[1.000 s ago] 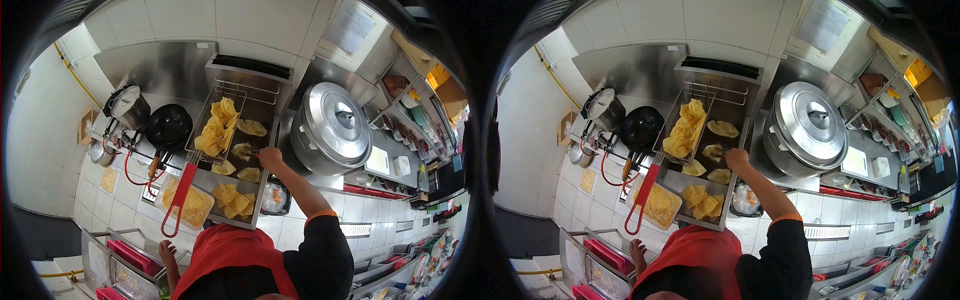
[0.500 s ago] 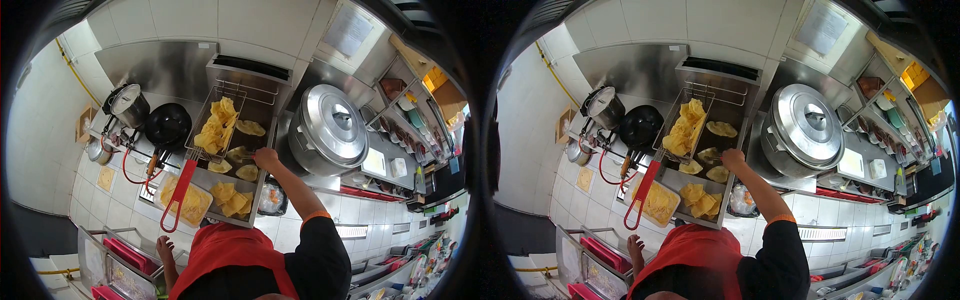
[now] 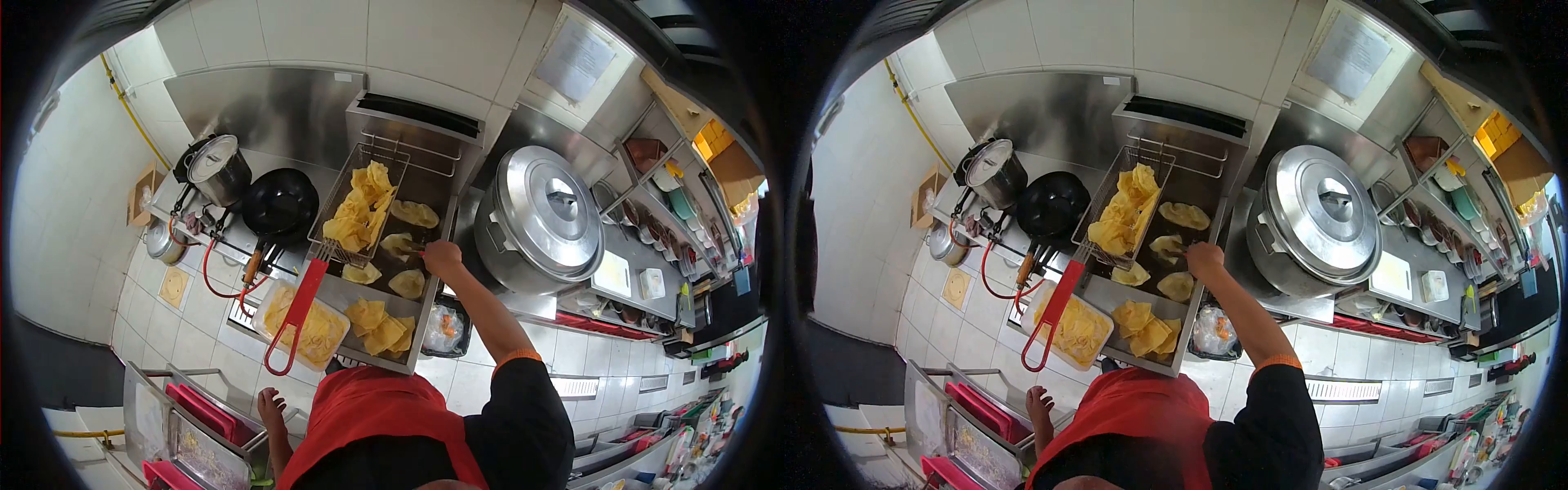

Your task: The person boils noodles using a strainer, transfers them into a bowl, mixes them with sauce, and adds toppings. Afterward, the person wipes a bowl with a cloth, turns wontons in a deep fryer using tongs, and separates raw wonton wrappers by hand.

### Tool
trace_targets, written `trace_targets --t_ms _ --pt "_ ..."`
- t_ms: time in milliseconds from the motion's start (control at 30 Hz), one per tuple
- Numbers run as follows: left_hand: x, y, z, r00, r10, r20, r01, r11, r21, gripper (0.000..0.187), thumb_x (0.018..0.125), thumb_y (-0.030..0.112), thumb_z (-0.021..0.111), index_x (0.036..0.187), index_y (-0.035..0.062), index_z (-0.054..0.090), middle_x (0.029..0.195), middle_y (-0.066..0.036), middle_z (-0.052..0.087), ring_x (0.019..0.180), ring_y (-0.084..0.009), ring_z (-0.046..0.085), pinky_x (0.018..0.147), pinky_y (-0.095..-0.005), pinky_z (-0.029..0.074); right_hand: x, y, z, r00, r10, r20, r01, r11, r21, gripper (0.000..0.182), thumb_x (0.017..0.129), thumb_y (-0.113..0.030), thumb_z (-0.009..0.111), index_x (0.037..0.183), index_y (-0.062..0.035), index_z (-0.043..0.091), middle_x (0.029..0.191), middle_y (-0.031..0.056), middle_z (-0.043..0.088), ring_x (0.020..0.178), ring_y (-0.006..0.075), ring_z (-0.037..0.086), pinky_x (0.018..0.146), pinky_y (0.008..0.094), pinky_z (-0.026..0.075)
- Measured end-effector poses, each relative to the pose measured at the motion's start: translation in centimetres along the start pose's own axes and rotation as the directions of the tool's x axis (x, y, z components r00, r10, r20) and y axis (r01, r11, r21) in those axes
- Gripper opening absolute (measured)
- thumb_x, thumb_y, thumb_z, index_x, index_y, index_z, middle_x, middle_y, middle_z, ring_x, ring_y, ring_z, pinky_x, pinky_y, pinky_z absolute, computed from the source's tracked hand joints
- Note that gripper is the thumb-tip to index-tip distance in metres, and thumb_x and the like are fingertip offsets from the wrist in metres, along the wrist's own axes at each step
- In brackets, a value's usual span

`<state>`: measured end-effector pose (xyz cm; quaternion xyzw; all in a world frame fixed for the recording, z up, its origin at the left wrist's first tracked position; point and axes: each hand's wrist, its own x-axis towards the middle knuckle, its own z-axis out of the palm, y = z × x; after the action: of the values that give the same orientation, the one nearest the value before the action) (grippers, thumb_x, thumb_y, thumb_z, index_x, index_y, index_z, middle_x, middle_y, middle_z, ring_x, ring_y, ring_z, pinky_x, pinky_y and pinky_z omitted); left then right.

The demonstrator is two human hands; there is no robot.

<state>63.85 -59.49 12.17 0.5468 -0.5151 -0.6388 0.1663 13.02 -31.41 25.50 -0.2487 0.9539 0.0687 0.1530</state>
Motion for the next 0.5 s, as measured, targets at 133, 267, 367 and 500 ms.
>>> trace_targets --t_ms 133,267,367,500 --pt "-0.5 -0.1 -0.1 1.000 0.003 -0.020 -0.003 1.000 0.000 0.025 0.102 0.034 0.044 0.101 0.0129 0.057 0.093 -0.001 0.060 0.072 -0.0121 0.058 0.061 -0.0259 0.046 0.2 0.3 0.4 1.000 -0.010 -0.017 0.010 1.000 -0.009 0.024 0.086 -0.023 0.059 0.102 -0.0088 0.071 0.101 0.0133 0.071 0.092 0.0314 0.070 0.071 0.0434 0.057" --pt "-0.4 0.0 0.1 1.000 0.006 0.011 -0.006 1.000 0.007 0.026 0.102 0.035 0.044 0.102 0.0126 0.057 0.093 -0.001 0.060 0.073 -0.0123 0.058 0.061 -0.0258 0.046 1.3 1.0 2.4 0.999 -0.021 -0.030 0.021 1.000 -0.010 0.022 0.086 -0.023 0.059 0.098 -0.0084 0.071 0.098 0.0121 0.071 0.092 0.0303 0.070 0.071 0.0439 0.057" --pt "-0.3 0.1 -0.2 0.999 0.007 -0.032 -0.006 1.000 0.005 0.026 0.102 0.035 0.043 0.103 0.0125 0.057 0.093 -0.002 0.060 0.073 -0.0124 0.058 0.061 -0.0257 0.045 0.0 1.9 2.2 0.992 -0.017 -0.122 0.020 1.000 0.018 0.021 0.084 -0.021 0.060 0.095 -0.0076 0.072 0.095 0.0120 0.072 0.090 0.0298 0.070 0.072 0.0432 0.057" --pt "-0.7 -0.7 -1.0 0.998 -0.019 -0.053 0.021 0.999 0.025 0.027 0.102 0.035 0.043 0.105 0.0122 0.057 0.094 -0.002 0.060 0.072 -0.0128 0.058 0.061 -0.0263 0.046 -4.0 1.8 -1.1 0.998 -0.066 -0.011 0.066 0.998 -0.008 0.018 0.081 -0.018 0.064 0.091 -0.0074 0.075 0.091 0.0130 0.072 0.089 0.0301 0.071 0.071 0.0416 0.057"
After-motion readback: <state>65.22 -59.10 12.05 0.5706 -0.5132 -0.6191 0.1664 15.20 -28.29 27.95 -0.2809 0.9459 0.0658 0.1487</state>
